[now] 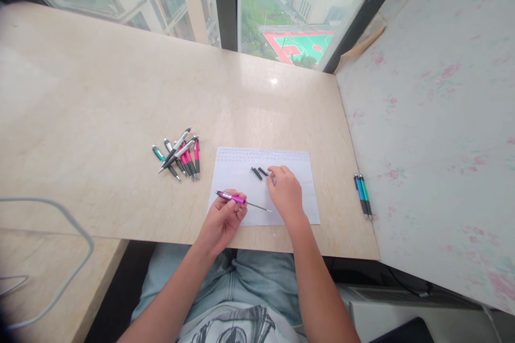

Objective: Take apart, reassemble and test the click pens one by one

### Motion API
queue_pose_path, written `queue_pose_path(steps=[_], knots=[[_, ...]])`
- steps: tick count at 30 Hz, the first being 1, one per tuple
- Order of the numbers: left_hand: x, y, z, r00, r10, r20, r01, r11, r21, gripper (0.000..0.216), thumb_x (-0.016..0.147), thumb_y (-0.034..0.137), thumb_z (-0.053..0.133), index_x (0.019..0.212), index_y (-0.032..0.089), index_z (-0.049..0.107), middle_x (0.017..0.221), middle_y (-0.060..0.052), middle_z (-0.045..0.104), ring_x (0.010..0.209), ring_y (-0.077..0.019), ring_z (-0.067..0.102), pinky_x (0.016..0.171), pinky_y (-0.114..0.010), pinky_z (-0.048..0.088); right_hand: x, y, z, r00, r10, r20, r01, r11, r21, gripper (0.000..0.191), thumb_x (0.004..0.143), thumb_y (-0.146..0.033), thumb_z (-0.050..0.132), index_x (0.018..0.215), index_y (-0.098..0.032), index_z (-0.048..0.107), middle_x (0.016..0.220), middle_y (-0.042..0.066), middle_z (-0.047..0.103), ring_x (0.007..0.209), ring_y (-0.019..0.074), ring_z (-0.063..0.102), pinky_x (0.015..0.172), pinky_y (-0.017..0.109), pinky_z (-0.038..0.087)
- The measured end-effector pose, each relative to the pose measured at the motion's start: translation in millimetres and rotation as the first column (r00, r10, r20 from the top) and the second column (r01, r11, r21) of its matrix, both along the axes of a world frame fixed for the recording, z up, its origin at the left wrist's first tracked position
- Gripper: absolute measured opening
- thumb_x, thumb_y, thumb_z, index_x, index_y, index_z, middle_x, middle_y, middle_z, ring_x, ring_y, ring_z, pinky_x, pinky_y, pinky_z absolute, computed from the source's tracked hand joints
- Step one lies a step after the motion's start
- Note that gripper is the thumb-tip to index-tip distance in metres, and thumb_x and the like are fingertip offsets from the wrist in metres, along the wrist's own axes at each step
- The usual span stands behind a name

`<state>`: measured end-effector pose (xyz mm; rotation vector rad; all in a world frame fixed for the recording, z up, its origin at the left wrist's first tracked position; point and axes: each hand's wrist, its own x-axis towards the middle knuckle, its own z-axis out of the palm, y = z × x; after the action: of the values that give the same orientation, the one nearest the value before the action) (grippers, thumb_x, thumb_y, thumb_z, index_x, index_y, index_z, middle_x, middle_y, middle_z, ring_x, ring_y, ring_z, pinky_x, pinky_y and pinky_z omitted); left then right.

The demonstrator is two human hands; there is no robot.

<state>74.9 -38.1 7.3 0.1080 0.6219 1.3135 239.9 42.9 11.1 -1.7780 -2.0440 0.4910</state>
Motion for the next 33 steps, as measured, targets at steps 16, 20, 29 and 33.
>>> queue_pose_path(steps=[16, 20, 29, 33], knots=[[1, -1, 1.5, 1.000, -0.009, -0.026, 0.009, 1.000, 0.007, 0.020, 0.073, 0.014, 0.080, 0.090, 0.016, 0.071, 0.091, -0.005, 0.074, 0.083, -0.0100, 0.067, 0.079, -0.020, 0.052, 4, -18, 11.6, 0.938, -0.180, -0.296, 0.149, 0.981, -0.124, 0.018, 0.084, -0.035, 0.063, 0.091, -0.020, 0.069, 0.071, 0.001, 0.069, 0.065, 0.0174, 0.063, 0.067, 0.031, 0.048], [1, 0, 1.2, 0.999, -0.005, -0.033, 0.005, 1.000, -0.004, 0.020, 0.072, 0.015, 0.080, 0.090, 0.016, 0.071, 0.090, -0.005, 0.074, 0.082, -0.0099, 0.067, 0.078, -0.020, 0.053, 19, -43, 20.0, 0.844, -0.254, -0.472, 0.163, 0.960, -0.227, 0.020, 0.084, -0.040, 0.065, 0.085, -0.020, 0.069, 0.082, 0.005, 0.071, 0.077, 0.0201, 0.065, 0.070, 0.032, 0.051], [2, 1, 1.6, 0.996, 0.004, -0.086, -0.005, 1.000, -0.009, 0.021, 0.072, 0.018, 0.081, 0.090, 0.016, 0.071, 0.089, -0.005, 0.073, 0.075, -0.0081, 0.065, 0.076, -0.019, 0.053, 33, -89, 57.0, 0.790, -0.181, -0.586, 0.101, 0.981, -0.168, 0.009, 0.087, -0.031, 0.065, 0.089, -0.024, 0.070, 0.087, 0.001, 0.068, 0.082, 0.0162, 0.063, 0.073, 0.026, 0.053], [2, 1, -0.4, 0.995, 0.007, -0.096, -0.008, 1.000, -0.005, 0.022, 0.071, 0.019, 0.082, 0.091, 0.017, 0.071, 0.090, -0.005, 0.073, 0.074, -0.0074, 0.065, 0.075, -0.018, 0.054, 31, -92, 64.0, 0.810, -0.183, -0.558, 0.123, 0.982, -0.145, 0.009, 0.087, -0.031, 0.066, 0.090, -0.023, 0.070, 0.083, 0.001, 0.069, 0.076, 0.0156, 0.063, 0.069, 0.026, 0.053]])
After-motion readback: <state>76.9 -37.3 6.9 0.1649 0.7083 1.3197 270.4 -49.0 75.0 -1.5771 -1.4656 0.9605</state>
